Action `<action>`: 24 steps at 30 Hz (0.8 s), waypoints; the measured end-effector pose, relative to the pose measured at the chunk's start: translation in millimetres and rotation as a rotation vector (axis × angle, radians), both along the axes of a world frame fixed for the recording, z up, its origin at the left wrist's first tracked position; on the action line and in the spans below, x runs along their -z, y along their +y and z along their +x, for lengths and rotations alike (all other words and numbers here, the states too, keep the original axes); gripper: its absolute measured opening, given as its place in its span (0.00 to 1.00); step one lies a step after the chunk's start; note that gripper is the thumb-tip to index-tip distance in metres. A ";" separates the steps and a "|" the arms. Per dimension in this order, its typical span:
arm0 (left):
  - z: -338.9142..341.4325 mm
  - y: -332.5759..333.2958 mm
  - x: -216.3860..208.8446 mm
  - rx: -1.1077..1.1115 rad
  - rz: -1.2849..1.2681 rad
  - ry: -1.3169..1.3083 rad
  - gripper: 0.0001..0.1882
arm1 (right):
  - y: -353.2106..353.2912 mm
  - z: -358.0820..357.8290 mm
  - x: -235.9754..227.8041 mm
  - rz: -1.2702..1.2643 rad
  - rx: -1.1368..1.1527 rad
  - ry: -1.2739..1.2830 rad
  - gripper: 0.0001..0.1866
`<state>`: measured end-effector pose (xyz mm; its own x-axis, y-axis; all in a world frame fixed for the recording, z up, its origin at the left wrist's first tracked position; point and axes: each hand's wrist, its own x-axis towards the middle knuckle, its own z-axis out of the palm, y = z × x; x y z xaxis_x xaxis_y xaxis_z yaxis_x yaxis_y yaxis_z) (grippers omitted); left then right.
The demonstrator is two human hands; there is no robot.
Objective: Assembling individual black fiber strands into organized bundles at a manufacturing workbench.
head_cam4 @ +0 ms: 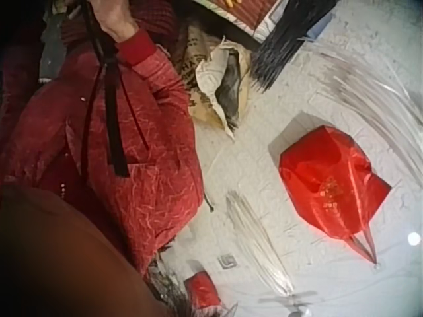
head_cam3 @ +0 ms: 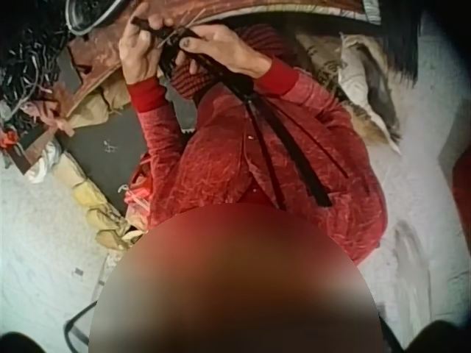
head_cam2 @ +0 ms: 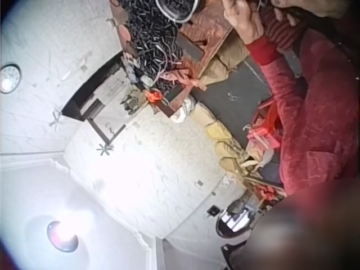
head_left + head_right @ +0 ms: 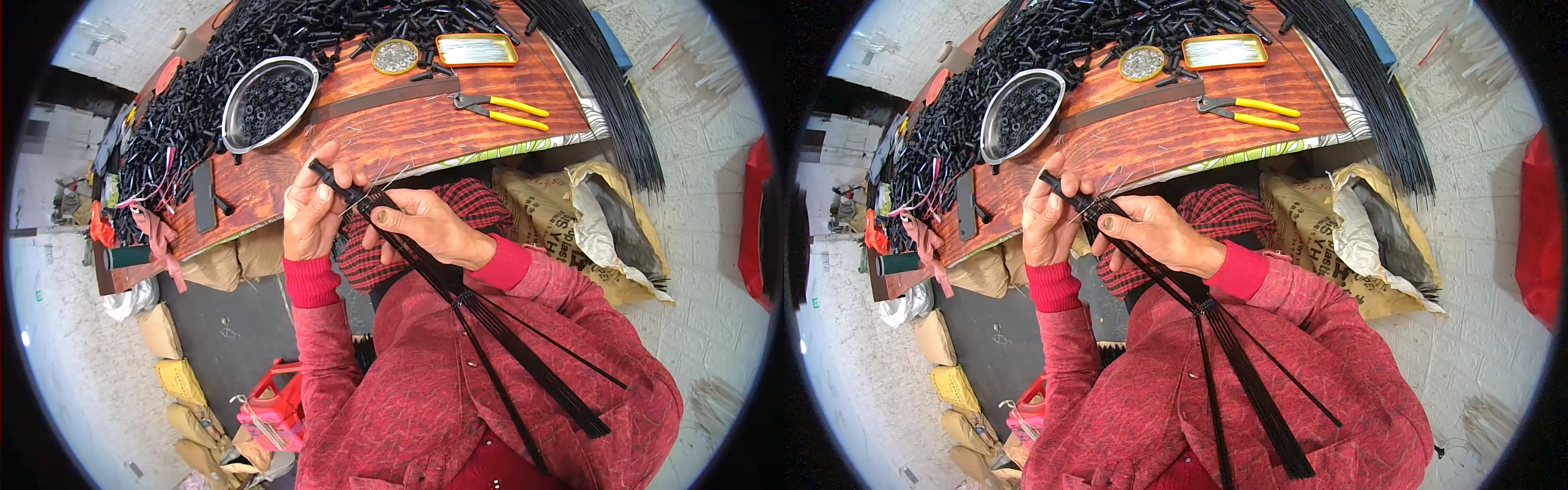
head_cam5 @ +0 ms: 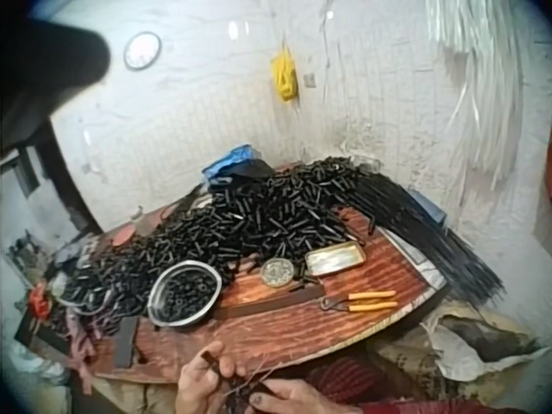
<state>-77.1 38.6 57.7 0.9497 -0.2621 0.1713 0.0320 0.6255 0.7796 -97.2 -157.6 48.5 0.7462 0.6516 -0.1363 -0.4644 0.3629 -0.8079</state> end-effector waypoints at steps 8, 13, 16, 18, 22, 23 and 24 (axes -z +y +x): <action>-3.1 2.3 -1.4 -0.068 0.140 0.081 0.30 | -1.3 1.6 -1.8 0.014 -0.002 0.013 0.19; -1.4 3.8 2.2 -0.064 0.123 0.139 0.30 | -2.1 2.9 -4.9 0.006 -0.010 0.012 0.19; -2.2 3.6 3.2 -0.065 0.116 0.157 0.30 | -2.1 3.3 -3.7 -0.005 -0.009 -0.001 0.18; -2.7 3.9 3.5 -0.069 0.108 0.161 0.30 | -1.5 3.1 -4.4 0.014 -0.002 -0.002 0.18; -4.5 5.3 4.0 -0.054 0.101 0.156 0.31 | -1.5 2.5 -5.6 0.005 -0.015 0.010 0.18; -4.9 5.7 4.0 -0.046 0.097 0.153 0.32 | -1.4 2.4 -5.1 0.015 -0.016 0.015 0.18; -5.2 6.3 4.0 -0.051 0.095 0.151 0.32 | -1.3 2.1 -4.8 0.025 -0.017 0.020 0.18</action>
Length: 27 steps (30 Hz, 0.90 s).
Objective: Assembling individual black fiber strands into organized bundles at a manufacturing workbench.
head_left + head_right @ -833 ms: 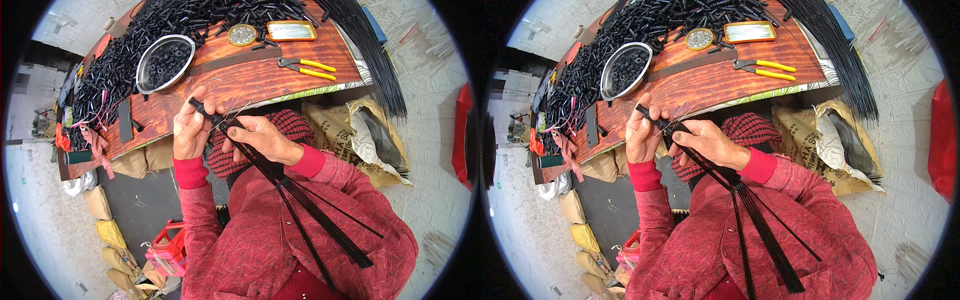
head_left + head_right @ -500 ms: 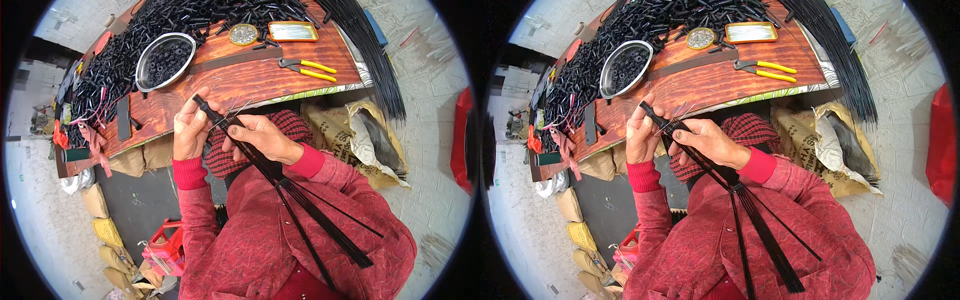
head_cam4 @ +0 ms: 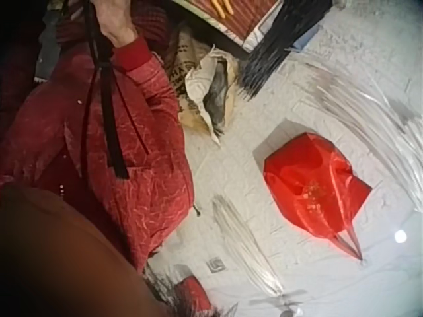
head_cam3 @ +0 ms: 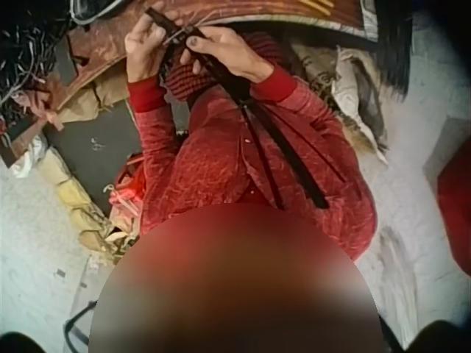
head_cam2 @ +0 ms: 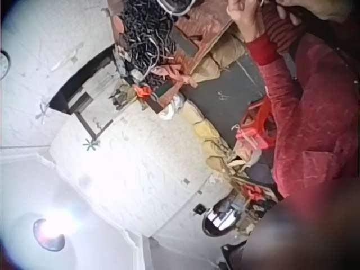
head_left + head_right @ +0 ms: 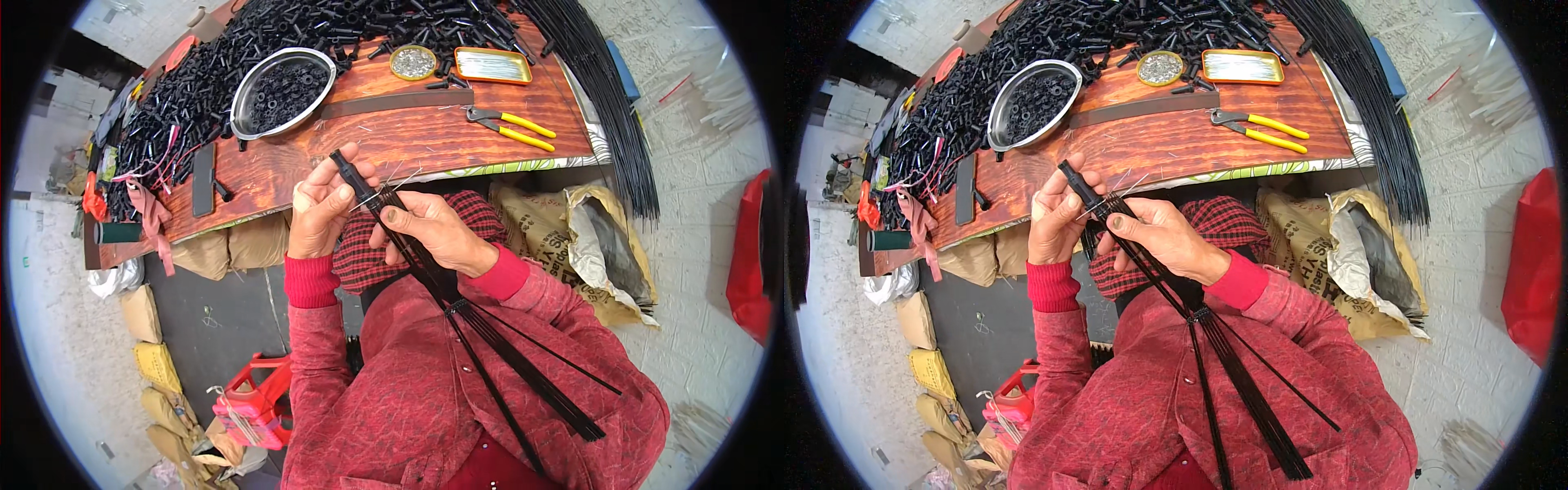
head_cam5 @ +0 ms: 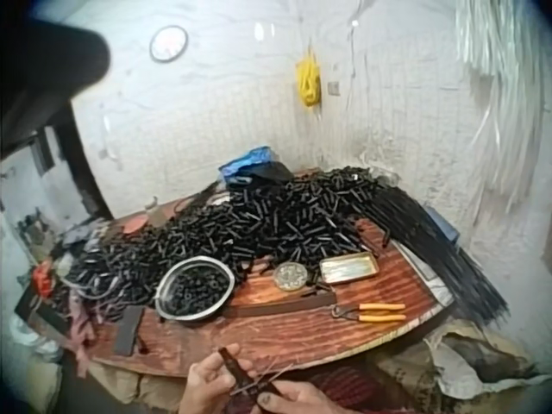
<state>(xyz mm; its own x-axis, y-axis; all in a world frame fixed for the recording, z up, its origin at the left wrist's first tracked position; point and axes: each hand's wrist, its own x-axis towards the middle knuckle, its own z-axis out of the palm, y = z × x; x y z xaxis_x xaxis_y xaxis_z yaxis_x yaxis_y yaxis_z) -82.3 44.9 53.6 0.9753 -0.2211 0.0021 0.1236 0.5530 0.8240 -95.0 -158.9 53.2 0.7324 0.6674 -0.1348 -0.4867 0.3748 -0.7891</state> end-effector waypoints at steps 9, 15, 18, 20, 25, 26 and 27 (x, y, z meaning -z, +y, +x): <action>-0.7 3.7 4.8 0.025 0.012 0.004 0.31 | 0.2 -1.7 -2.1 -0.011 -0.020 0.014 0.17; -2.9 -2.1 -3.1 0.036 -0.023 0.002 0.29 | -1.4 -2.0 -2.9 -0.033 -0.006 -0.016 0.16; -3.5 -3.1 -4.8 0.007 -0.002 0.023 0.28 | -1.5 -1.6 -1.5 -0.024 -0.014 -0.029 0.17; -3.1 -5.0 -6.7 -0.053 0.081 0.059 0.25 | -2.1 -1.6 -0.5 -0.020 -0.010 -0.022 0.17; -0.8 -3.8 2.4 -0.068 0.022 0.035 0.22 | -2.3 -1.4 -2.8 -0.025 -0.016 -0.026 0.17; 0.0 -3.7 2.9 -0.059 -0.001 0.029 0.22 | -2.5 -1.3 -2.8 -0.017 -0.014 -0.021 0.17; -0.4 -4.0 2.1 -0.059 0.001 0.029 0.22 | -2.6 -1.2 -3.0 -0.009 -0.012 -0.016 0.17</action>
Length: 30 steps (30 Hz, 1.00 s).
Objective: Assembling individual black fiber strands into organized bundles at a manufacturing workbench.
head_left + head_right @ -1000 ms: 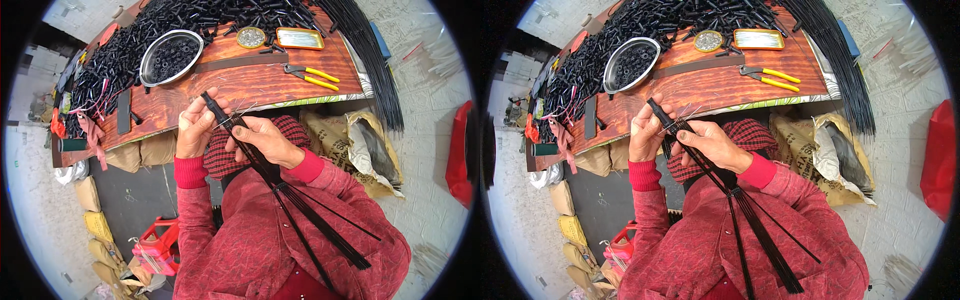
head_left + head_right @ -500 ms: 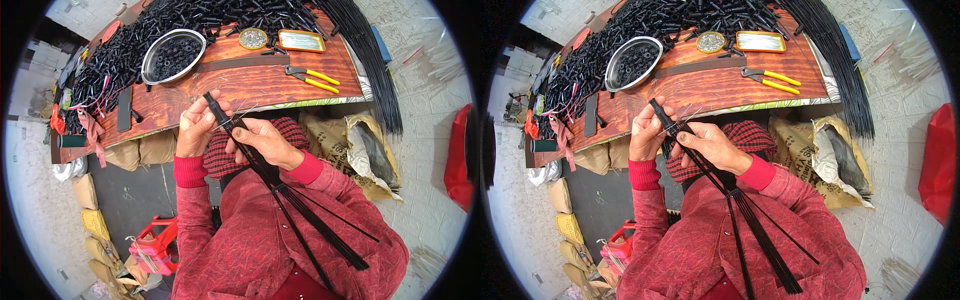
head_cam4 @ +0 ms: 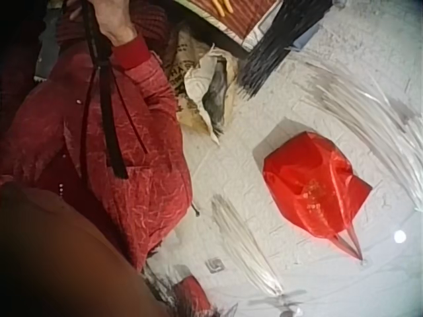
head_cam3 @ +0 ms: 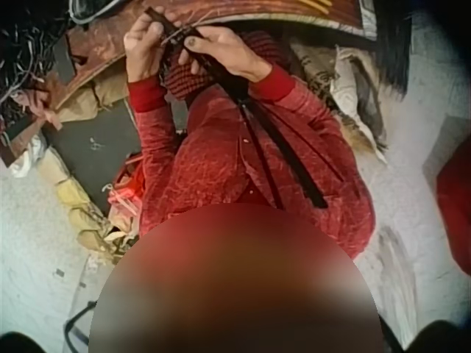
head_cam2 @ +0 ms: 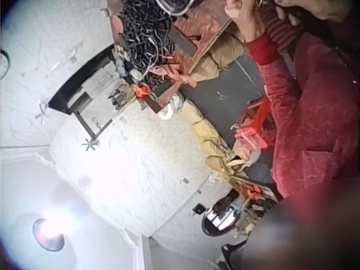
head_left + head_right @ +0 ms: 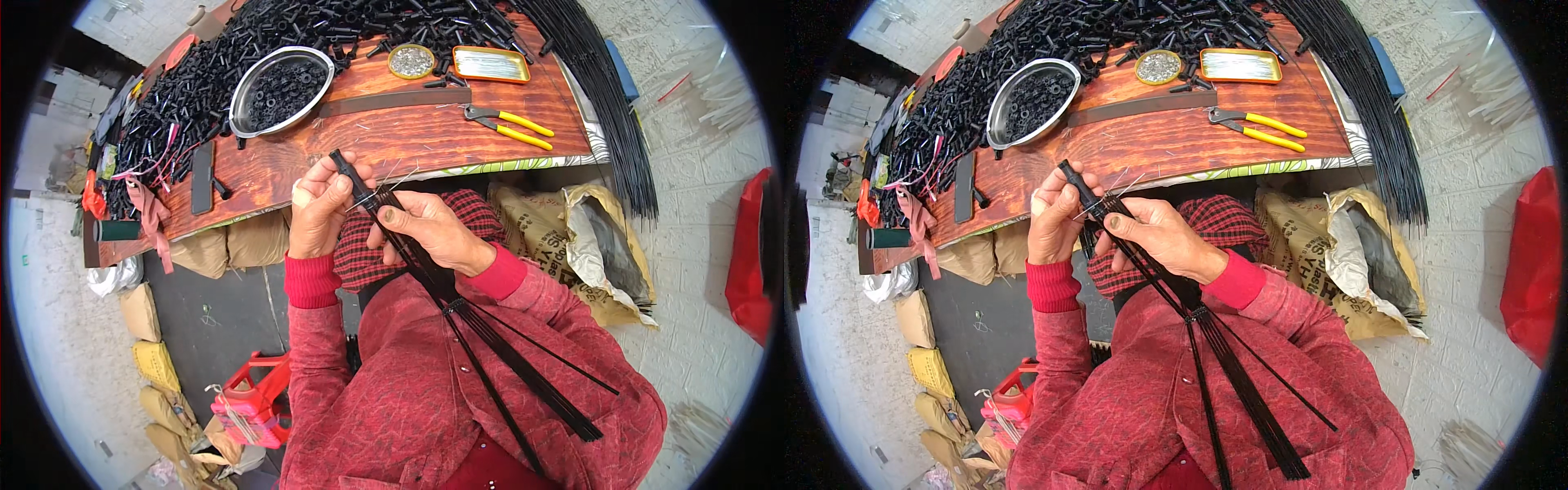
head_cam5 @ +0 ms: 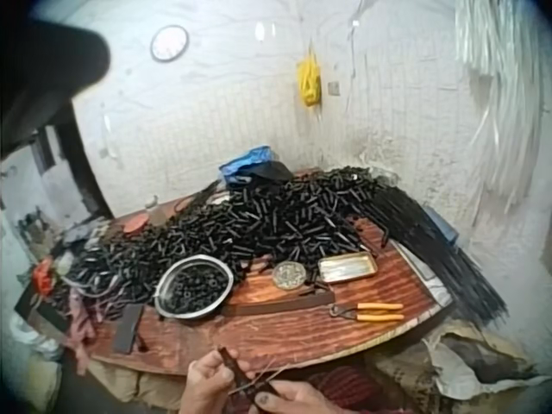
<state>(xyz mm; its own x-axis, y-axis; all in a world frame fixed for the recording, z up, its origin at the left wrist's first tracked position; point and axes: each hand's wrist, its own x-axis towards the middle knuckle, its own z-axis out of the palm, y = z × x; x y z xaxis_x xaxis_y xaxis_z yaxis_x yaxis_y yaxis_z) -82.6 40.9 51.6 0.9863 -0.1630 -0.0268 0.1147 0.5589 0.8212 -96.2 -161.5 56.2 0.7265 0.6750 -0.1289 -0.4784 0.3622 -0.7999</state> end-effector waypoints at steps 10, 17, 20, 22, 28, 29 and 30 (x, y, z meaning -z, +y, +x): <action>-3.1 -9.2 -11.0 -0.045 0.099 -0.058 0.24 | 1.8 -1.4 1.7 -0.051 0.032 -0.030 0.19; -5.2 -12.5 -16.5 -0.239 0.280 -0.049 0.18 | 1.0 -1.6 2.3 -0.054 0.039 -0.021 0.19; -2.8 -10.0 -10.6 -0.271 0.259 -0.029 0.17 | 1.9 -2.0 0.4 -0.050 0.026 -0.022 0.19; -0.8 -7.7 -8.1 -0.238 0.230 0.004 0.18 | 2.2 -1.9 0.9 -0.059 0.019 -0.019 0.19; -2.2 -7.7 -10.1 -0.136 0.243 0.049 0.23 | 1.1 -1.3 0.4 -0.054 0.027 -0.006 0.19; -2.3 -7.4 -10.3 -0.124 0.250 0.058 0.23 | 0.5 -0.9 0.0 -0.048 0.025 -0.015 0.19; -3.0 -7.6 -12.6 -0.122 0.250 0.058 0.23 | 0.0 -0.6 -0.2 -0.043 0.023 -0.024 0.19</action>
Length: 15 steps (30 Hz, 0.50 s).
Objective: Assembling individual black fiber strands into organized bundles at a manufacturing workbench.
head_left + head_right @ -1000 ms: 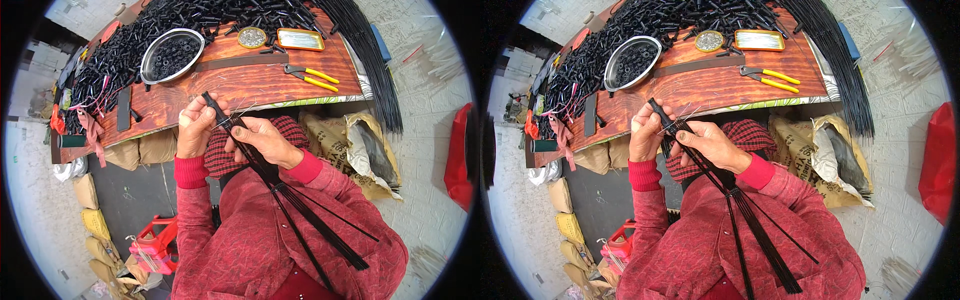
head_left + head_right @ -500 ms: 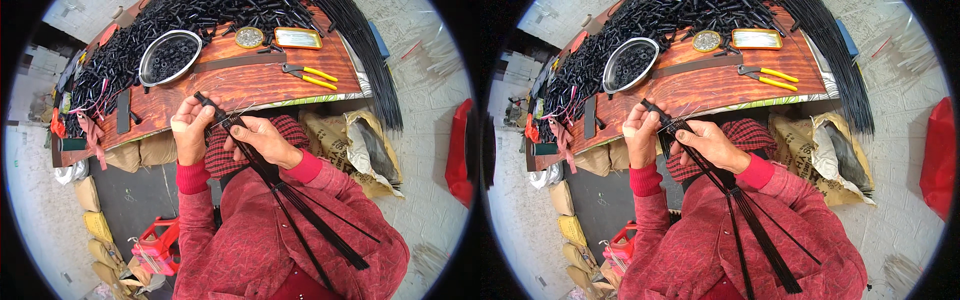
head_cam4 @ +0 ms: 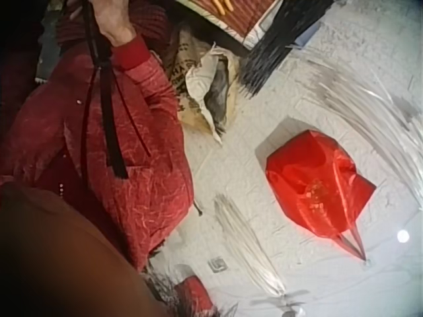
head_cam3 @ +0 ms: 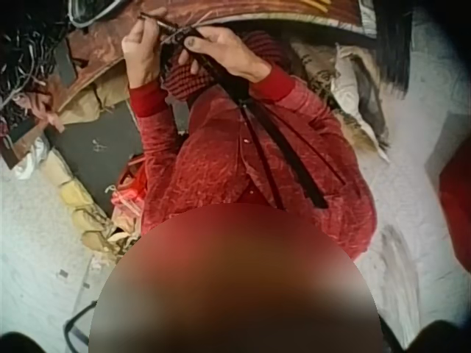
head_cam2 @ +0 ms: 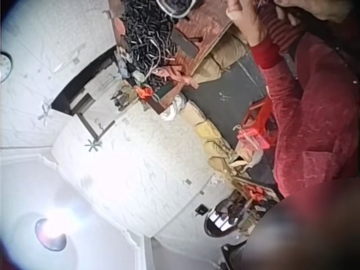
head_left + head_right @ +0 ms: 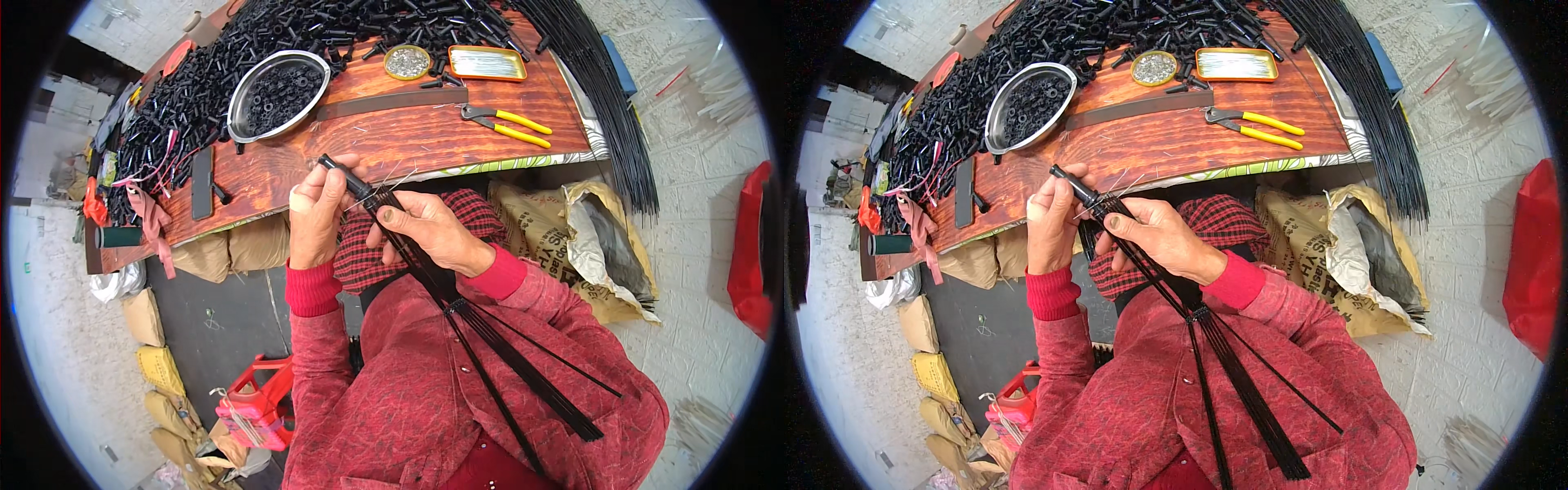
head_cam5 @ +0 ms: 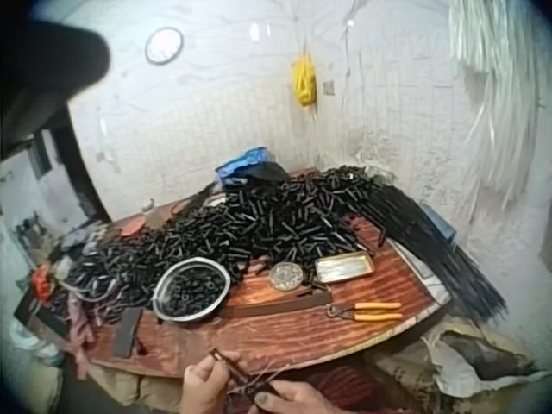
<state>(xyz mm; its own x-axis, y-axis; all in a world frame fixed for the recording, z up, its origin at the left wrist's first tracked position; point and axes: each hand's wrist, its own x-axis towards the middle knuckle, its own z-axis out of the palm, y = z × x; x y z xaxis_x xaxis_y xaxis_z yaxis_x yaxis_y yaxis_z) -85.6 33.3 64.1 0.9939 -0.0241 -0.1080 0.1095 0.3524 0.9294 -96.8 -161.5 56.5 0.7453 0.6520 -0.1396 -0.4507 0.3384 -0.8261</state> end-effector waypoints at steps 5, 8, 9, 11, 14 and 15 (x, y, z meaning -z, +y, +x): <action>-6.0 1.5 -11.4 0.120 -0.033 -0.073 0.23 | -0.1 0.0 -0.3 0.004 0.003 -0.007 0.19; -7.9 4.7 -8.6 0.104 -0.010 -0.069 0.24 | 0.7 -0.1 0.5 0.000 0.002 -0.020 0.19; -8.0 5.6 -6.6 0.104 -0.010 -0.069 0.24 | 0.7 -0.2 0.7 -0.006 0.000 -0.019 0.19; -6.6 7.5 -1.8 0.087 0.001 -0.051 0.24 | 1.1 -0.6 0.8 0.001 -0.002 -0.019 0.19; -4.0 11.4 5.8 0.086 -0.033 -0.051 0.24 | 1.6 -0.5 0.5 0.006 -0.005 -0.021 0.20; -3.2 12.3 7.7 0.086 -0.034 -0.051 0.24 | 1.6 -0.5 0.4 0.004 -0.007 -0.022 0.20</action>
